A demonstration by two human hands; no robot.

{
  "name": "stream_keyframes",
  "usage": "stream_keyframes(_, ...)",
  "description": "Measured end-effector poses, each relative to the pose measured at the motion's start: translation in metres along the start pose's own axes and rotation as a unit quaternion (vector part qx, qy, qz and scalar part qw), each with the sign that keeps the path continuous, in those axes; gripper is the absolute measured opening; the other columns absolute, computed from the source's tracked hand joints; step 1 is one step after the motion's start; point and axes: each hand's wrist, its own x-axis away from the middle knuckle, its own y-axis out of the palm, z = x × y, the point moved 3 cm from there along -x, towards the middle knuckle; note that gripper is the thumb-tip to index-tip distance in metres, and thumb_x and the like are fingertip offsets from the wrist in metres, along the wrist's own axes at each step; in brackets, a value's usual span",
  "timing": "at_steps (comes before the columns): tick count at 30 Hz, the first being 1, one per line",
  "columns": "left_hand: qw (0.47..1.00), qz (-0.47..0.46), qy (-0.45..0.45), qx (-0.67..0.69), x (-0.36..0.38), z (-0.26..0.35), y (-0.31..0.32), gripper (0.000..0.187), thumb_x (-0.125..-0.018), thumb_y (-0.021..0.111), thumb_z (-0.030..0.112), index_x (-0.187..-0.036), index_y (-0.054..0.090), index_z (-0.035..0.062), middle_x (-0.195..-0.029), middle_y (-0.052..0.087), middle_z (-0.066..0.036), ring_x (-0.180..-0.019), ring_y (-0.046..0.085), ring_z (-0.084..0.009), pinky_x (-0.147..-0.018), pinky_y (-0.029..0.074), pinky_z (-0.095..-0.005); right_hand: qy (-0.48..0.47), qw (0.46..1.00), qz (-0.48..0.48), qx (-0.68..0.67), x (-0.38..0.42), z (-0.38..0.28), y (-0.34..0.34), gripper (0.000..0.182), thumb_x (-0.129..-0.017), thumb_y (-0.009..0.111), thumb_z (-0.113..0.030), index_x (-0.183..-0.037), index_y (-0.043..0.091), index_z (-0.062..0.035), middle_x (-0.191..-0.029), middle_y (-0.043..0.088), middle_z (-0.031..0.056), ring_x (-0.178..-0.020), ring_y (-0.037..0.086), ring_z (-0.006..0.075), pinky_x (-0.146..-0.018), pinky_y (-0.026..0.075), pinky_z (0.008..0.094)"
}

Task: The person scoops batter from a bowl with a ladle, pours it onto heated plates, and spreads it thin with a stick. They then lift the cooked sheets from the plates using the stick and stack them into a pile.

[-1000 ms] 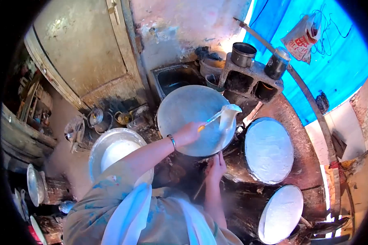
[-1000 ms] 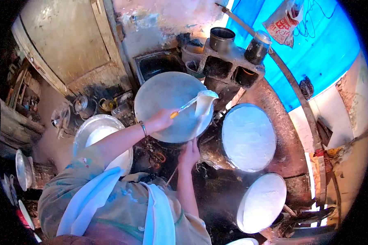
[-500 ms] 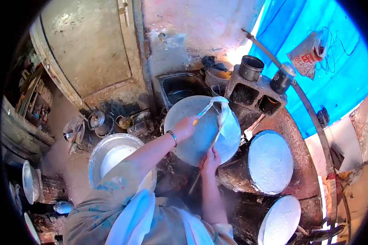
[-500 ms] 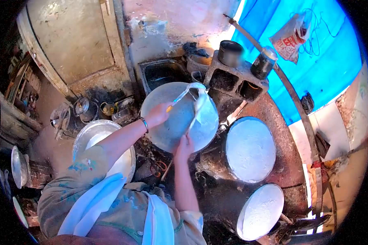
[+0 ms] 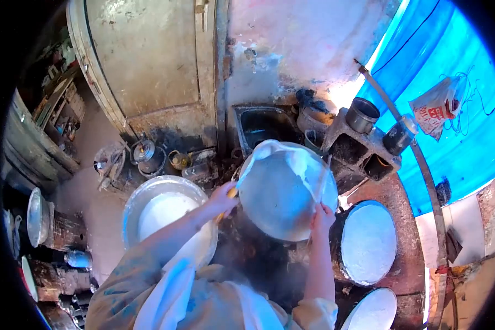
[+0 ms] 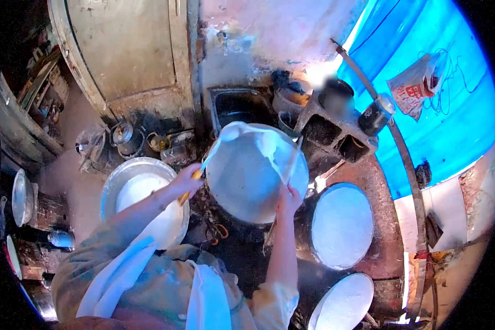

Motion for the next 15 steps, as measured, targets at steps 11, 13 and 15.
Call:
stream_keyframes(11,0.983,-0.017,-0.134,0.121,0.133,-0.031,-0.003,0.061,-0.08,0.053,0.007,-0.136,0.028,0.01,-0.069,0.05,-0.003,-0.045,0.043,-0.0078,-0.039,0.035,-0.0196,-0.007,0.985,-0.146,0.092,-0.046,-0.011,-0.01,0.028,-0.074,0.068,-0.017,-0.098,0.062,-0.0029,-0.055,0.05,-0.0013,-0.038,0.042,0.0067,-0.032,0.029,0.0228)
stream_keyframes(13,0.973,-0.044,-0.156,0.164,0.153,-0.017,0.0,0.062,-0.081,0.052,0.007,-0.137,0.026,0.0104,-0.067,0.048,-0.002,-0.044,0.041,-0.0067,-0.039,0.033,-0.0189,0.044,0.971,-0.205,0.113,-0.015,-0.006,0.006,0.023,-0.076,0.066,-0.012,-0.096,0.062,-0.0029,-0.057,0.051,-0.0009,-0.038,0.041,0.0066,-0.031,0.027,0.0223)
stream_keyframes(15,0.976,-0.04,-0.132,0.167,0.172,0.01,0.014,0.06,-0.083,0.048,0.005,-0.136,0.02,0.0122,-0.063,0.043,0.0,-0.042,0.034,-0.0047,-0.037,0.028,-0.0197,0.084,0.957,-0.255,0.112,-0.002,-0.015,-0.003,0.023,-0.076,0.066,-0.011,-0.097,0.062,-0.0027,-0.057,0.052,-0.001,-0.038,0.041,0.0064,-0.032,0.026,0.0219)
